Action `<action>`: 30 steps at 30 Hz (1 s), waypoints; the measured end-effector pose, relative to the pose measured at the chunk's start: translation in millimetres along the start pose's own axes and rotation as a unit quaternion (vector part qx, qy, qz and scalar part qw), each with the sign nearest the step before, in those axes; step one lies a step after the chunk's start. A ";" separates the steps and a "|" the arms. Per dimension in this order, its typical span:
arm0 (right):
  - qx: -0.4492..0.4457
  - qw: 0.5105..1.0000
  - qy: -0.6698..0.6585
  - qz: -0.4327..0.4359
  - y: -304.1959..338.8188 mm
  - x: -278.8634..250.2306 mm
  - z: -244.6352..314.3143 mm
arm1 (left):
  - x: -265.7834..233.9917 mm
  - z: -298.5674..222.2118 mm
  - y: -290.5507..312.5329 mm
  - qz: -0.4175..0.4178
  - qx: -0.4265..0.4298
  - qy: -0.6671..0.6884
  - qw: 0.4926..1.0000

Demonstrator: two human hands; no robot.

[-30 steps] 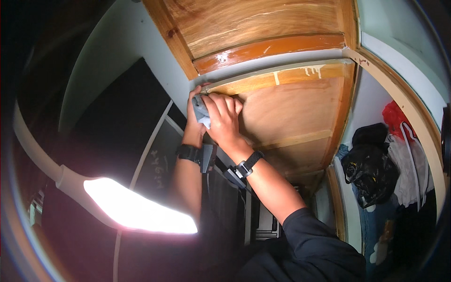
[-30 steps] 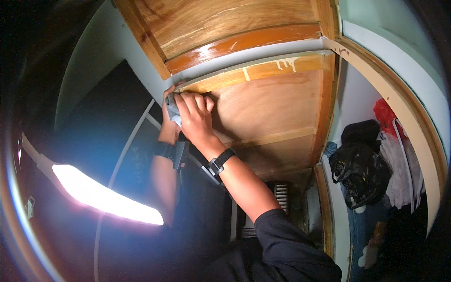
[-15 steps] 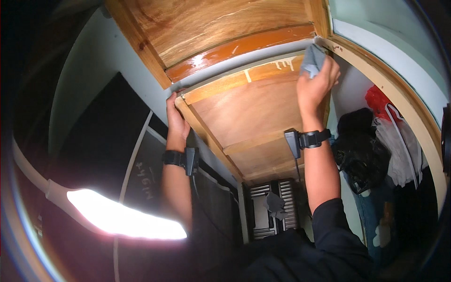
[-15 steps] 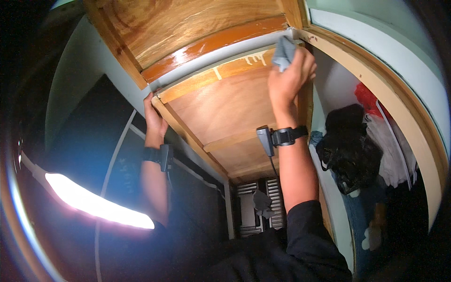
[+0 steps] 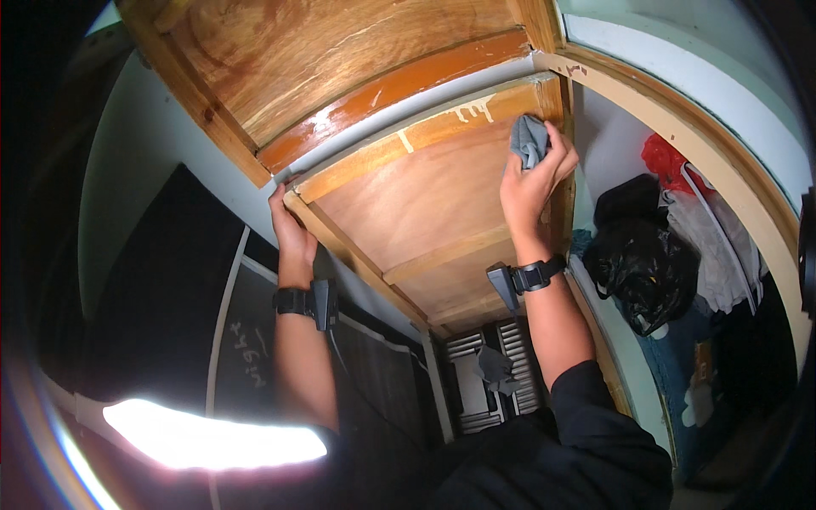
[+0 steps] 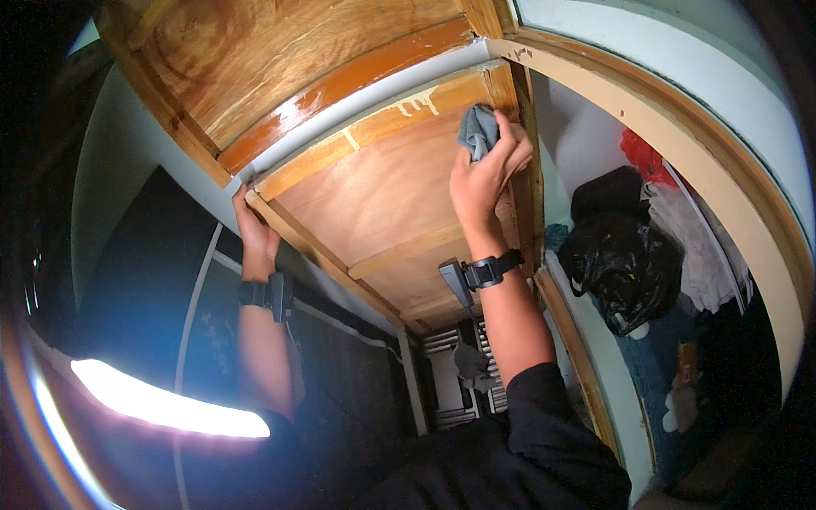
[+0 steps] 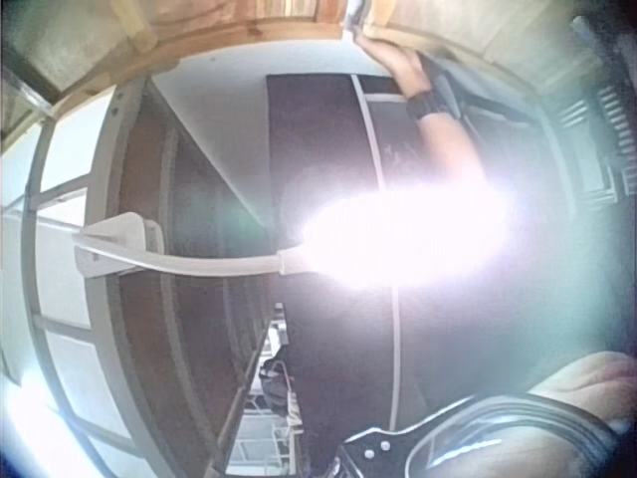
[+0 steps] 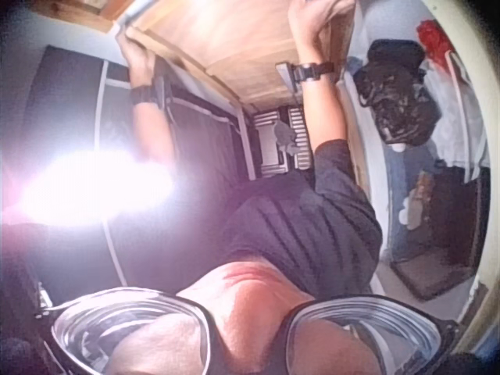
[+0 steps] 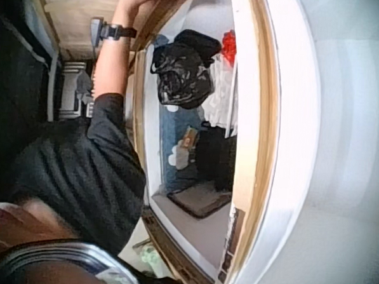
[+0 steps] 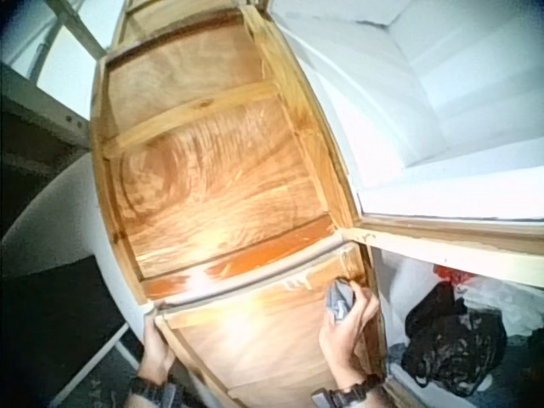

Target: The person wipes wooden panels and white framing inside a narrow space using a cloth. They unfold the cloth and move it across the surfaces.

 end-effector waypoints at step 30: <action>-0.076 0.982 -0.158 0.063 48.8 43.3 60.7 | 1.4 2.5 -2.8 -0.028 -0.007 -0.010 1.000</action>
Point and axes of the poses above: each hand's wrist, its own y-axis away from the middle knuckle, its own x-axis out of the palm, z = x × y, the point moved 9 cm from there along -y, towards the middle knuckle
